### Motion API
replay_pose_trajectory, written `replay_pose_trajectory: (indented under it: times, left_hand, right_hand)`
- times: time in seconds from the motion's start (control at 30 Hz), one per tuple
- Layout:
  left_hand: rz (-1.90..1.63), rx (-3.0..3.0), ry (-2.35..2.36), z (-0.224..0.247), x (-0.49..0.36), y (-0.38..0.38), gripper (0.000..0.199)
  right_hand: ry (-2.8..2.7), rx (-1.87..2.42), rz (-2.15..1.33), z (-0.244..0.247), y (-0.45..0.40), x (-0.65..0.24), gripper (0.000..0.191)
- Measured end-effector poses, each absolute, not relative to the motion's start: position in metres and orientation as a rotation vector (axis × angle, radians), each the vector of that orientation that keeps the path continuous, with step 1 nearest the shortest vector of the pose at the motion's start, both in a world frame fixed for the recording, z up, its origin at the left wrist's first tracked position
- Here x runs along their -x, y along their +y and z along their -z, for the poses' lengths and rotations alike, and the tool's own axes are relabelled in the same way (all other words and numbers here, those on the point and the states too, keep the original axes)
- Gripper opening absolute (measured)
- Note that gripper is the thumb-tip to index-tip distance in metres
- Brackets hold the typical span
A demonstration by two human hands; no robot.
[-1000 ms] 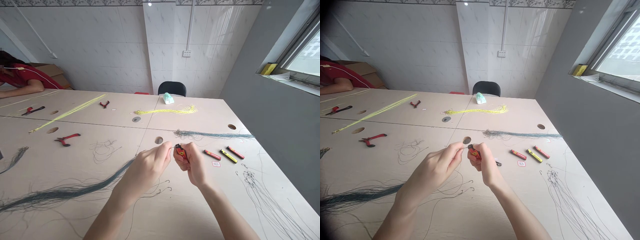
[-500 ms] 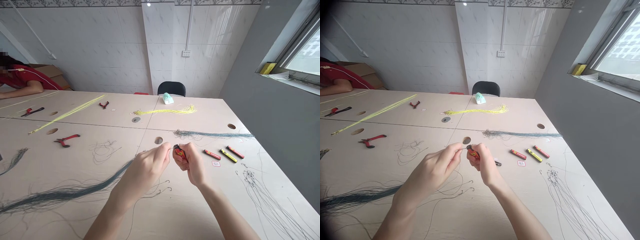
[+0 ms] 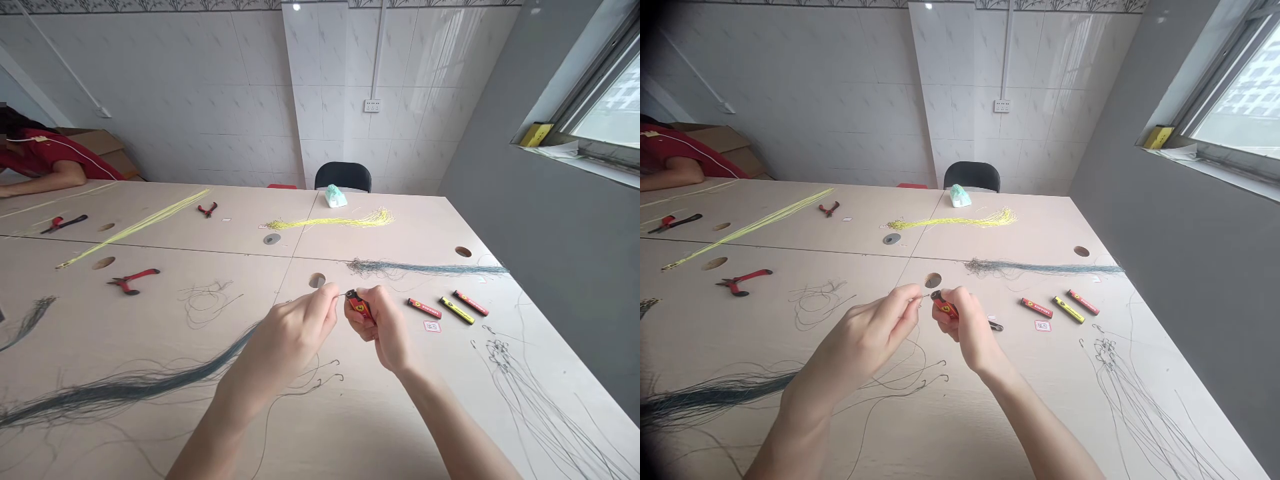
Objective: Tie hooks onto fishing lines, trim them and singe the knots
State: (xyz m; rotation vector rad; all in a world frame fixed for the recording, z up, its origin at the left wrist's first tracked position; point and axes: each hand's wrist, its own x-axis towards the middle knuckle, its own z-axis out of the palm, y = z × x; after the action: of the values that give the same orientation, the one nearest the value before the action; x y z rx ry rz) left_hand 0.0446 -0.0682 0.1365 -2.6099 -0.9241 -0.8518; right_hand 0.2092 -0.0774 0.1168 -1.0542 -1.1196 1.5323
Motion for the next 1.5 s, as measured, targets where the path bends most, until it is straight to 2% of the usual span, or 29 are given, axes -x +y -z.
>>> replay_pose_trajectory:
  times: [1.5]
  left_hand:
    - [0.803,2.653,-0.94,-0.1378,-0.0431,-0.0705,0.015]
  right_hand:
    - [-1.124,1.059,-1.558,-0.1134,-0.0768,-0.2092,0.031]
